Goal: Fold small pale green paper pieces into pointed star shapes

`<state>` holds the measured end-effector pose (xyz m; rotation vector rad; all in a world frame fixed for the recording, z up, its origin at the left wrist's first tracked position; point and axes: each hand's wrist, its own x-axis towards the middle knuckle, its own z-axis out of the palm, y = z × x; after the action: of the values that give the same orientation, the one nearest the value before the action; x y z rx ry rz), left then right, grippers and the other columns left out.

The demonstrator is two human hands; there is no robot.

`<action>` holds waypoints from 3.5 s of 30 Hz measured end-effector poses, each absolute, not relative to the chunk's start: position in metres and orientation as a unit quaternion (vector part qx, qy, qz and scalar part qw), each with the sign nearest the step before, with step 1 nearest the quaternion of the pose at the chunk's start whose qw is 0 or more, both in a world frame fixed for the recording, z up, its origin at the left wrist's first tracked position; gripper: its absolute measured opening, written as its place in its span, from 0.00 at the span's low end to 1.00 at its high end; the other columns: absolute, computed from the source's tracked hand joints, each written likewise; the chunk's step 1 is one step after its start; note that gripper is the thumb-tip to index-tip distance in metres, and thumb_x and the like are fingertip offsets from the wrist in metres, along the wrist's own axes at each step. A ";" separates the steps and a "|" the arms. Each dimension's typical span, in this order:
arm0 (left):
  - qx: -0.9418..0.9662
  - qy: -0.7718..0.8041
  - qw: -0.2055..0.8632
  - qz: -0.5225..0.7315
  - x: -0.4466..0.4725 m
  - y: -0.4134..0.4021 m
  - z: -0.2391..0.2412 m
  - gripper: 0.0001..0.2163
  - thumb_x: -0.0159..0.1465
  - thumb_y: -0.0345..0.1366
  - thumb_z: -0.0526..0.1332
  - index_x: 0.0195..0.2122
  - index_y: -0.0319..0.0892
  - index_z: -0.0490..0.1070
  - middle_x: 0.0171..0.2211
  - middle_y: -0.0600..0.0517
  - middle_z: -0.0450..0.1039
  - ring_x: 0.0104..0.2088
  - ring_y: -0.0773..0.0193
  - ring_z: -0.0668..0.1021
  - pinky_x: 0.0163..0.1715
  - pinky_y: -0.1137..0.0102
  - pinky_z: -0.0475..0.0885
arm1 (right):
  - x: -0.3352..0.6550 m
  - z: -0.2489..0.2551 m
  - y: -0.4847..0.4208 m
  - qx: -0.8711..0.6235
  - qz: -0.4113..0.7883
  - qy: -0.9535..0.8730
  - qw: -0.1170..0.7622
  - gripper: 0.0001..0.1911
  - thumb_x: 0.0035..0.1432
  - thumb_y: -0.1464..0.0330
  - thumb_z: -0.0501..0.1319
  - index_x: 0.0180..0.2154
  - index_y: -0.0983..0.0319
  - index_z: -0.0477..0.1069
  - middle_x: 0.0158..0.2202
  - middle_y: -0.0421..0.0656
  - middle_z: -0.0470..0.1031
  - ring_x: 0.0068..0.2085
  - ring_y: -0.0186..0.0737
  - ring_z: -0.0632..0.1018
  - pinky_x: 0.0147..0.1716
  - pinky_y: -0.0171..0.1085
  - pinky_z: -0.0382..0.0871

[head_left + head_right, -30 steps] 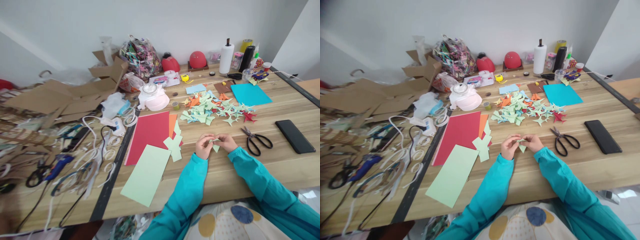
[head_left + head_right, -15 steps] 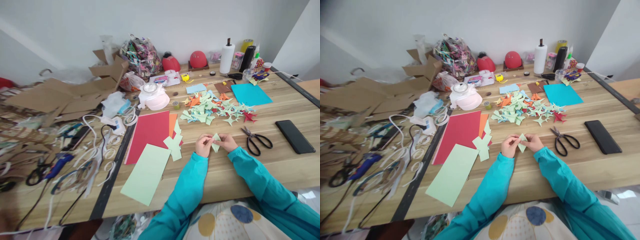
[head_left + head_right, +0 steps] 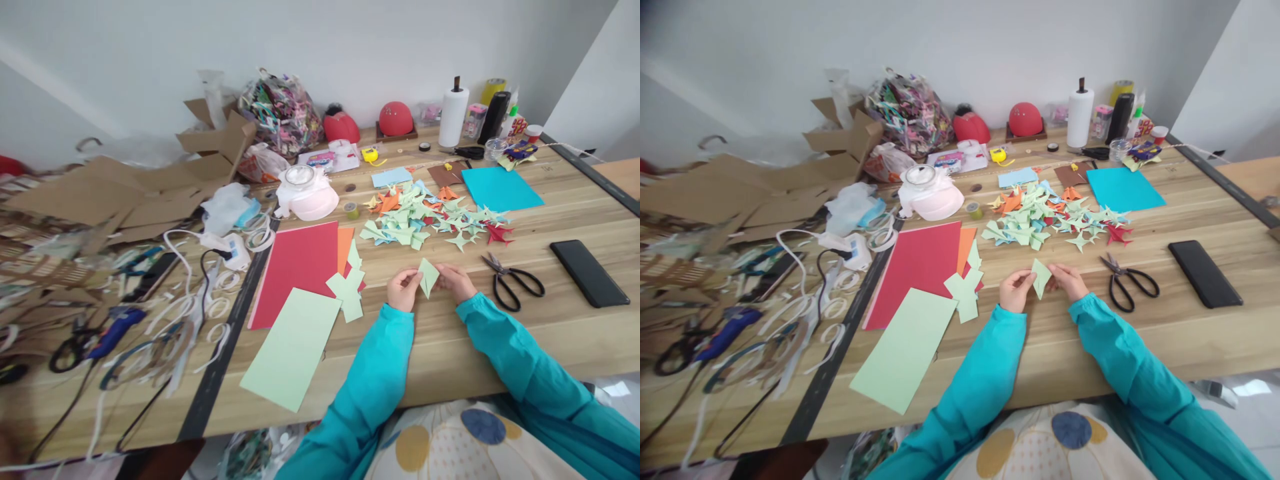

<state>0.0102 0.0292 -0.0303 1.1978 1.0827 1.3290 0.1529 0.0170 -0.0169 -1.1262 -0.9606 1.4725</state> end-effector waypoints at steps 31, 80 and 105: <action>0.463 0.441 0.527 0.560 0.010 0.028 -0.023 0.08 0.44 0.36 0.67 0.22 0.37 0.72 0.32 0.48 0.73 0.31 0.65 0.74 0.32 0.70 0.70 | 0.149 -0.017 0.017 -0.484 0.557 -0.433 0.518 0.14 0.42 0.59 0.66 0.29 0.63 0.72 0.17 0.38 0.71 0.19 0.30 0.69 0.19 0.32 0.64; 0.444 0.443 0.548 0.553 0.010 0.028 -0.020 0.07 0.45 0.35 0.66 0.24 0.38 0.73 0.31 0.49 0.73 0.32 0.64 0.74 0.33 0.70 0.69 | 0.150 -0.015 0.016 -0.463 0.575 -0.433 0.517 0.11 0.43 0.62 0.65 0.28 0.63 0.73 0.18 0.39 0.72 0.21 0.31 0.71 0.21 0.32 0.64; 0.441 0.445 0.564 0.538 0.011 0.026 -0.022 0.09 0.42 0.32 0.67 0.25 0.37 0.71 0.25 0.51 0.72 0.25 0.69 0.71 0.27 0.73 0.67 | 0.145 -0.010 0.012 -0.472 0.554 -0.452 0.516 0.13 0.41 0.61 0.66 0.28 0.63 0.72 0.19 0.39 0.72 0.20 0.32 0.71 0.21 0.34 0.65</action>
<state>0.0113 0.0264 -0.0218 1.0371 1.0472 1.2648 0.1454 0.0124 -0.0104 -1.1345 -1.0854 1.3306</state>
